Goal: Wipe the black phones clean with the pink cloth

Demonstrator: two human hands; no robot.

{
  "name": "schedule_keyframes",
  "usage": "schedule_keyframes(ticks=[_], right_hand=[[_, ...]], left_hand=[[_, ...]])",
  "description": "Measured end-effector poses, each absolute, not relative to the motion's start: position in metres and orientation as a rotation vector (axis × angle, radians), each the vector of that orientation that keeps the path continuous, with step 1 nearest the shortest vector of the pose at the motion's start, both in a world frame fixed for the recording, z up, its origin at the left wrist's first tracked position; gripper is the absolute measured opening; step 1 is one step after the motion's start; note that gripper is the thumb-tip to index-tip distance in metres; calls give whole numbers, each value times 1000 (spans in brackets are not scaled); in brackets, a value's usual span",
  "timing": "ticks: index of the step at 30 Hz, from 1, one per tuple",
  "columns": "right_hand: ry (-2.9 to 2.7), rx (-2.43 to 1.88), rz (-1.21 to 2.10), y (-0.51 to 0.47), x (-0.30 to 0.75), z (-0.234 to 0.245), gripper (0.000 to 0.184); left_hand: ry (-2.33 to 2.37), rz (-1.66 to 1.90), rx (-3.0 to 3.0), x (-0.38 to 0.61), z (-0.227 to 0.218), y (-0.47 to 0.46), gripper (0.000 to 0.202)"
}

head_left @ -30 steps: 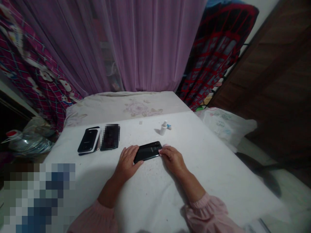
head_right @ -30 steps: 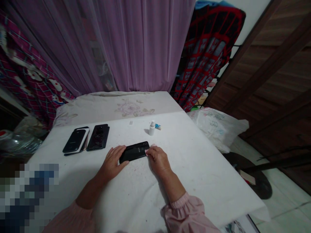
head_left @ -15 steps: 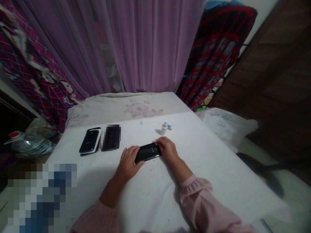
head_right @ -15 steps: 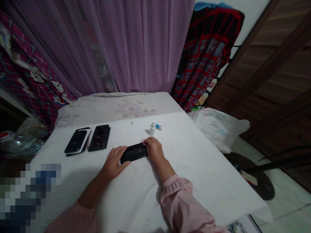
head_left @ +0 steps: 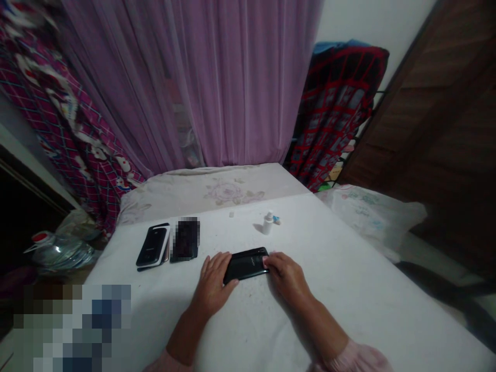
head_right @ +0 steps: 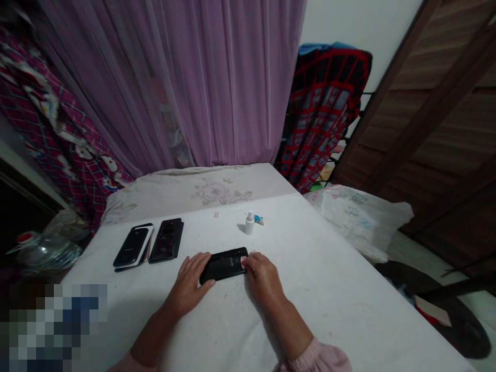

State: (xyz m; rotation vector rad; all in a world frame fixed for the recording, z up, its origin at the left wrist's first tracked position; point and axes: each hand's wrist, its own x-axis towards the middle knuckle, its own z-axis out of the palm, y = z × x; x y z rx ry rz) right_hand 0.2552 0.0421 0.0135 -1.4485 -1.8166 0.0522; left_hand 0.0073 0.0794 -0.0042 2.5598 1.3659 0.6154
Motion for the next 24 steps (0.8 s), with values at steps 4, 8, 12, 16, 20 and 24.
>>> schedule_keyframes(ticks=[4, 8, 12, 16, 20, 24], right_hand=[[-1859, -1399, -37, 42, 253, 15, 26], [-1922, -1355, -30, 45, 254, 16, 25], [-1991, -1333, -40, 45, 244, 20, 22], [-2057, -1261, -46, 47, 217, 20, 18], [-2081, -1142, -10, 49, 198, 18, 17], [-2082, -1081, 28, 49, 205, 18, 17]], left_hand=[[1359, 545, 2567, 7, -1, 77, 60], [1388, 530, 2548, 9, 2, 74, 63], [1398, 534, 2538, 10, 1, 74, 62], [1433, 542, 2536, 11, 0, 75, 61], [1437, 526, 2535, 11, 1, 75, 62], [1418, 549, 2535, 10, 1, 76, 61]])
